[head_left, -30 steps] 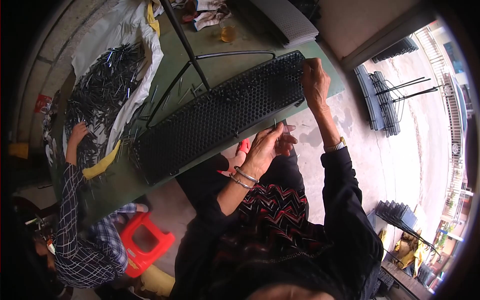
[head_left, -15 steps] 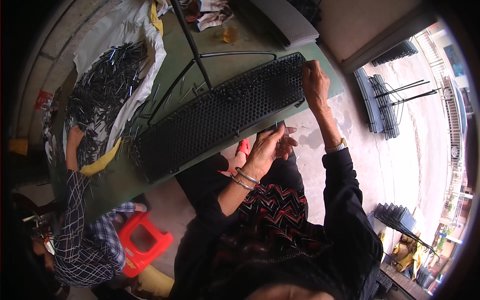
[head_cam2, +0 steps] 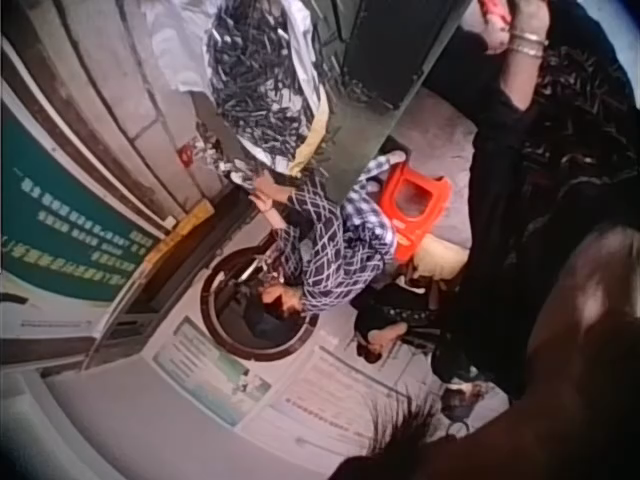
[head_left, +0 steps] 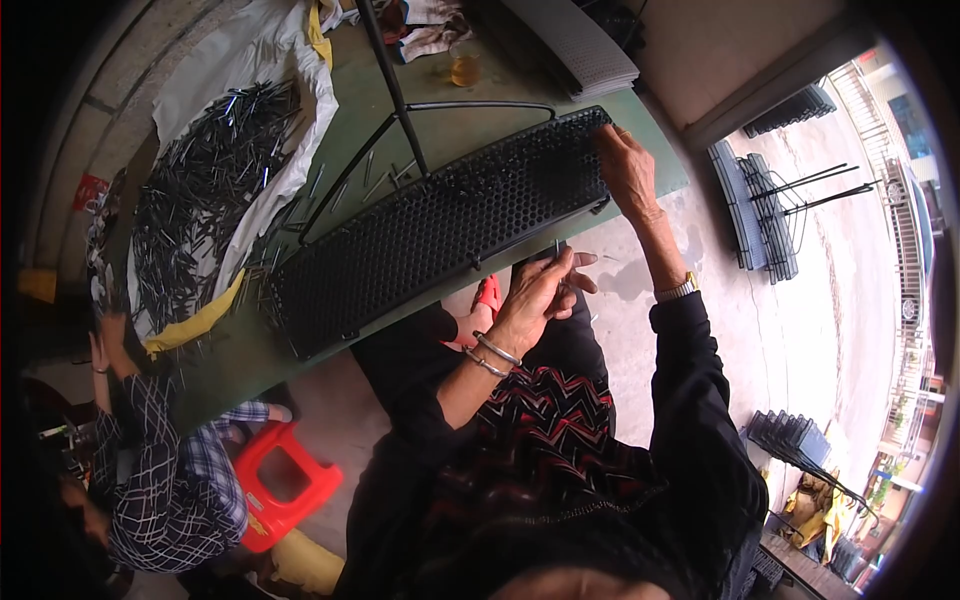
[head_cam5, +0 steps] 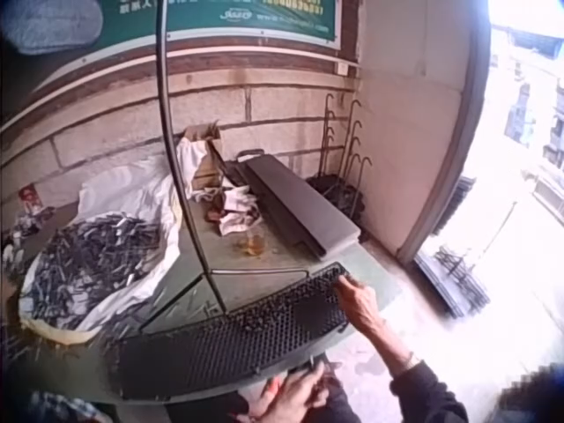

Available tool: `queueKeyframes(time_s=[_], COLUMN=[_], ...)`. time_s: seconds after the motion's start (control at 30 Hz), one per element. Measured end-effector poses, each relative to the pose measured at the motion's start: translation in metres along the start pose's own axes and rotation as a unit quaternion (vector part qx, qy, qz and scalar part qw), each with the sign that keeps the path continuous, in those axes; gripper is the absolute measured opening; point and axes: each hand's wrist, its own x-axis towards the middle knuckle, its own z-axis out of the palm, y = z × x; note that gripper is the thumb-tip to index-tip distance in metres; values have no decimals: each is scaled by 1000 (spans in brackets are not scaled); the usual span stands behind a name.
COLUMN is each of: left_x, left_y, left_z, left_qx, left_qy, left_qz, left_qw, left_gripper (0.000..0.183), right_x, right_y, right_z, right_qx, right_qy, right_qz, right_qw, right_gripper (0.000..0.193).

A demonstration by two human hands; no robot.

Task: Sorting and inspecting small metal components at a workbench in a fabrication setting.

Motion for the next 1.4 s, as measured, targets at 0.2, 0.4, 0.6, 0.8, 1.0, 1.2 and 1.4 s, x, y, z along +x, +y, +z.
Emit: queueKeyframes(time_s=[0.2, 0.4, 0.6, 0.8, 1.0, 1.2, 1.4], left_x=[2, -2, 0, 3, 7, 1, 7], left_y=[-1, 0, -4, -4, 1, -2, -10], left_z=[-2, 2, 1, -8, -4, -4, -2], left_qx=[2, 6, 7, 10, 15, -10, -24], left_qy=[-7, 9, 0, 18, 33, 26, -7], left_qz=[4, 10, 15, 28, 11, -5, -12], left_qw=[1000, 1000, 1000, 999, 999, 1000, 1000], left_gripper=[42, 41, 40, 31, 18, 20, 23], right_x=[1, -4, -22, -59, -60, -33, -27], right_y=[-15, -24, -22, -62, -76, -43, -3], right_z=[-4, -9, -6, -37, -52, -30, -9], right_qx=[-110, -124, -106, 285, 370, 122, 24], right_qy=[20, 26, 40, -244, -223, 110, 170], right_qz=[27, 72, 61, 100, 203, 168, 115], right_qw=[993, 989, 992, 922, 879, 972, 978], right_gripper=[12, 14, 18, 22, 13, 10, 9])
